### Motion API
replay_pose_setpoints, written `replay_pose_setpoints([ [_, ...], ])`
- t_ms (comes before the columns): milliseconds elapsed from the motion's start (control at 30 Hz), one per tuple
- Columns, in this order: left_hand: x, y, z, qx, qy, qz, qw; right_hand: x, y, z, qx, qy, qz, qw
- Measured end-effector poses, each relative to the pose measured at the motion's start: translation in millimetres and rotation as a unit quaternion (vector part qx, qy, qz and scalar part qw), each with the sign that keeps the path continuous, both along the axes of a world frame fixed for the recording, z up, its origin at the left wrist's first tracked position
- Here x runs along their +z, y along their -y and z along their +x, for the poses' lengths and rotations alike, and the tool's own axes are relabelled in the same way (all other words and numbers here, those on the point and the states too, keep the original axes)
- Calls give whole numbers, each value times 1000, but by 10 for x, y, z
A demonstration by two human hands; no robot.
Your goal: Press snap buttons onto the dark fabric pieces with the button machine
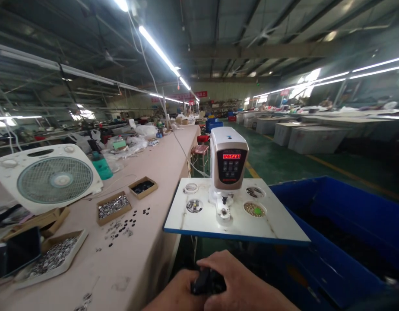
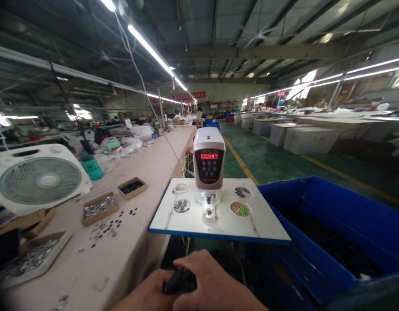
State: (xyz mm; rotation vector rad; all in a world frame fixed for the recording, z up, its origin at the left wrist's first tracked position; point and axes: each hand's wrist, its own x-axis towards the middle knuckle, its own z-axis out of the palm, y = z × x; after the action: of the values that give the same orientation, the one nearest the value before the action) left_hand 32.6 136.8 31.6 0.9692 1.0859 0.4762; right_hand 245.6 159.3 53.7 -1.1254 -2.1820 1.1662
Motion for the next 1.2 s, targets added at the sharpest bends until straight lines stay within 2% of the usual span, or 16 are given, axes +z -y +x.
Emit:
replay_pose_setpoints([
  [100, 112, -213, 97, -123, -28, 145, 981, -54, 11, 132, -4, -6, -100, 995],
  [133, 138, -266, 132, -153, -45, 176, 971, -88, -10, 187, -14, -10, -121, 993],
  [200, 163, -357, 200, -181, -76, 188, 962, -158, -62, 293, -27, -19, -138, 990],
  [300, 147, -500, 304, -185, -78, 176, 964, -227, -137, 413, -37, -63, -158, 985],
  [467, 55, -822, 474, -162, -43, 144, 975, -223, -302, 529, -99, -140, -228, 959],
  [600, 27, -1114, 610, -136, 41, 66, 988, -212, -521, 629, -119, -212, -295, 924],
  [733, 17, -1431, 753, -106, 41, 12, 993, -302, -812, 734, -130, -272, -346, 888],
  [800, -15, -1578, 816, -104, 32, 9, 994, -368, -968, 791, -136, -265, -337, 893],
  [867, -64, -1704, 870, -101, 16, 17, 995, -423, -1124, 852, -136, -230, -296, 917],
  [967, -132, -1860, 932, -98, -8, 42, 994, -470, -1355, 928, -137, -134, -192, 962],
  [1033, -156, -1959, 964, -93, -24, 62, 993, -482, -1506, 952, -139, -73, -120, 980],
  [1100, -163, -2060, 988, -85, -45, 79, 992, -482, -1646, 953, -142, -33, -70, 987],
  [1200, -167, -2198, 1015, -73, -75, 91, 990, -464, -1805, 935, -150, -6, -49, 987],
])
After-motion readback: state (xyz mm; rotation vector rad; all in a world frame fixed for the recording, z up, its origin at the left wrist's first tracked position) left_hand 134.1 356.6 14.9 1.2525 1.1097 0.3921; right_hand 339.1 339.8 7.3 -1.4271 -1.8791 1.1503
